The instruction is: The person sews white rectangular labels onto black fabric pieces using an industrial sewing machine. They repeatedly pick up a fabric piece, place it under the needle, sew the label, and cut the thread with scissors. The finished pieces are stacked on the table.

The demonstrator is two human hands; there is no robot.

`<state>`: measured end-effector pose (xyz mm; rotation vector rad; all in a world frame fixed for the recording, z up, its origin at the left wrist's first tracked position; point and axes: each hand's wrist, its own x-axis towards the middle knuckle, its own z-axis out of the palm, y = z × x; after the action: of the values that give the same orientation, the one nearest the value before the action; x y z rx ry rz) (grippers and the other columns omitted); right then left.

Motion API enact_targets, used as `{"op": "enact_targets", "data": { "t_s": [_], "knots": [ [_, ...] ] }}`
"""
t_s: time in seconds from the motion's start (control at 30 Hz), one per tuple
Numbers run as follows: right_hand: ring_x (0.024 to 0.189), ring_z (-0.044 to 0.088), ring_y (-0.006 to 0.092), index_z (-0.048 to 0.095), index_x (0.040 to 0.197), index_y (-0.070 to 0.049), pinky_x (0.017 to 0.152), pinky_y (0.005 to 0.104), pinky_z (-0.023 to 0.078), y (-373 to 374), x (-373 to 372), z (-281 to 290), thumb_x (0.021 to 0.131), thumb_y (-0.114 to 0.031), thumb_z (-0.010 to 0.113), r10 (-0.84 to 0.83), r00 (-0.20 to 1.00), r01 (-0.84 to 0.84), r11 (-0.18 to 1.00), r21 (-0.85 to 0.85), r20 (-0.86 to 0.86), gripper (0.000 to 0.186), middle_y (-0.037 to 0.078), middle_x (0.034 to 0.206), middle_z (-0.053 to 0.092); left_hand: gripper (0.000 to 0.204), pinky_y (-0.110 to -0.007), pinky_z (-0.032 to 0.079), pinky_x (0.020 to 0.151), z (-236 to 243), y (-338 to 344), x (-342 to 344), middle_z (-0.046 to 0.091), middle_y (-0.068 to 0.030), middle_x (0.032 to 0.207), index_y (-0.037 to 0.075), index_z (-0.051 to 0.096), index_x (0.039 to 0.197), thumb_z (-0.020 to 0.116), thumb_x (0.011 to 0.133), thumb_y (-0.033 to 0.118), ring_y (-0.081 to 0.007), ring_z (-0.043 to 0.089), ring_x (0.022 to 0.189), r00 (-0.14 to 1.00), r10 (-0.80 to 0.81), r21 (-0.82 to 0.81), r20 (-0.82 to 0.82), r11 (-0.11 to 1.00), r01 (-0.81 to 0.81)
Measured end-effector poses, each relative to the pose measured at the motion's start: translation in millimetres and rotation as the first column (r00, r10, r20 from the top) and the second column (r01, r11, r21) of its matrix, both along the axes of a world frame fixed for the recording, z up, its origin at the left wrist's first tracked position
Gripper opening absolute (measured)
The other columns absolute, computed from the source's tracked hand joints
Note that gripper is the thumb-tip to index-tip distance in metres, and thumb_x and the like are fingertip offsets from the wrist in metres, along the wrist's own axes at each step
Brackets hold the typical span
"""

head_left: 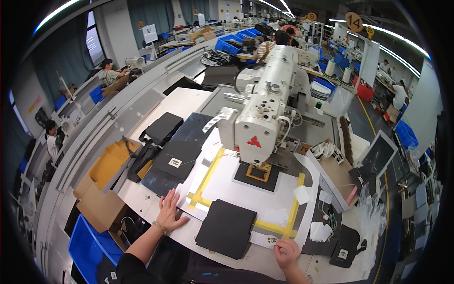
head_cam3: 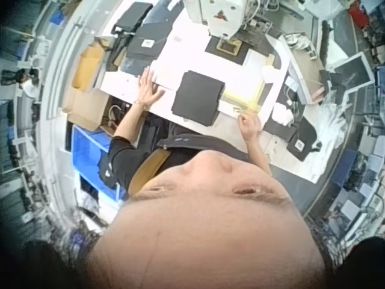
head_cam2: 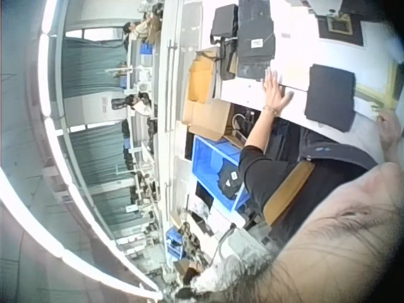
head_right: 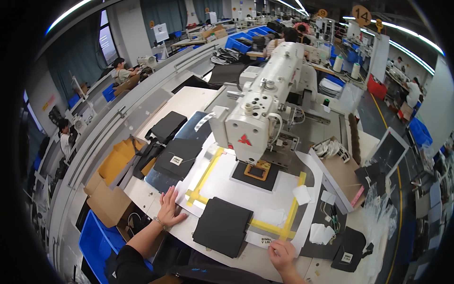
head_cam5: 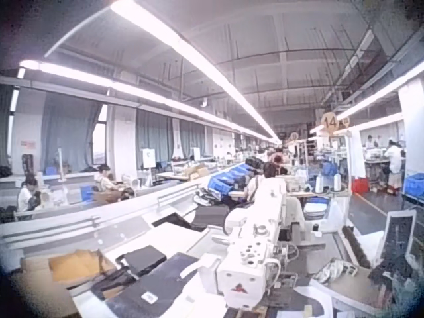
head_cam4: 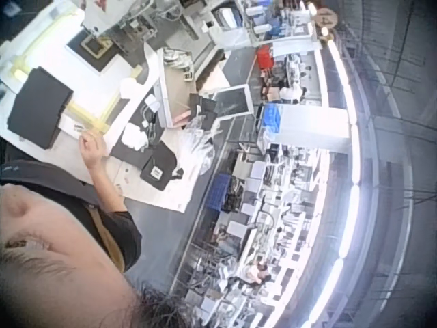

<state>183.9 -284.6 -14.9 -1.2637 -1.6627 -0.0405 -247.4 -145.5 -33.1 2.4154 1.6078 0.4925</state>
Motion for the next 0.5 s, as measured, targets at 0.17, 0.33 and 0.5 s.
{"op": "enact_targets", "data": {
  "t_s": [0.17, 0.33, 0.5],
  "knots": [
    [0.07, 0.062, 0.0194, 0.063, 0.08, -0.011, 0.06, 0.0312, 0.045, 2, -6, -11, 0.064, -0.002, 0.075, 0.127, 0.976, -0.143, 0.987, 0.079, 0.177, 0.022, 0.004, 0.085, 0.067, 0.093, -0.056, 0.011, 0.113, -7, -4, -10, 0.022, -0.0222, 0.154, 0.006, 0.028, 0.147, 0.061, 0.079, 0.061, -0.0341, 0.02, 0.145, 0.981, -0.193, 0.03, 0.015, 0.981, 0.193],
    [0.098, 0.058, 0.0296, 0.056, 0.1, -0.012, 0.097, 0.0477, 0.036, -37, 2, -44, 0.084, -0.014, 0.069, 0.199, 0.932, -0.189, 0.98, -0.062, 0.303, 0.021, 0.01, 0.107, 0.062, 0.079, -0.058, 0.012, 0.113, 2, -1, -27, 0.019, -0.0127, 0.159, 0.017, 0.029, 0.15, 0.057, 0.087, 0.053, -0.0281, 0.019, 0.147, 0.784, -0.619, -0.188, -0.053, 0.777, 0.601],
    [0.1, 0.058, 0.0292, 0.057, 0.094, -0.01, 0.093, 0.0437, 0.04, -65, 17, -79, 0.077, -0.009, 0.069, 0.022, 0.97, 0.031, 0.977, -0.211, 0.243, 0.021, 0.014, 0.105, 0.061, 0.07, -0.057, 0.011, 0.112, -13, 6, -35, 0.015, -0.0099, 0.161, 0.022, 0.027, 0.153, 0.05, 0.093, 0.05, -0.0243, 0.014, 0.149, 0.524, -0.843, -0.159, 0.125, 0.504, 0.849]
  ]
}}
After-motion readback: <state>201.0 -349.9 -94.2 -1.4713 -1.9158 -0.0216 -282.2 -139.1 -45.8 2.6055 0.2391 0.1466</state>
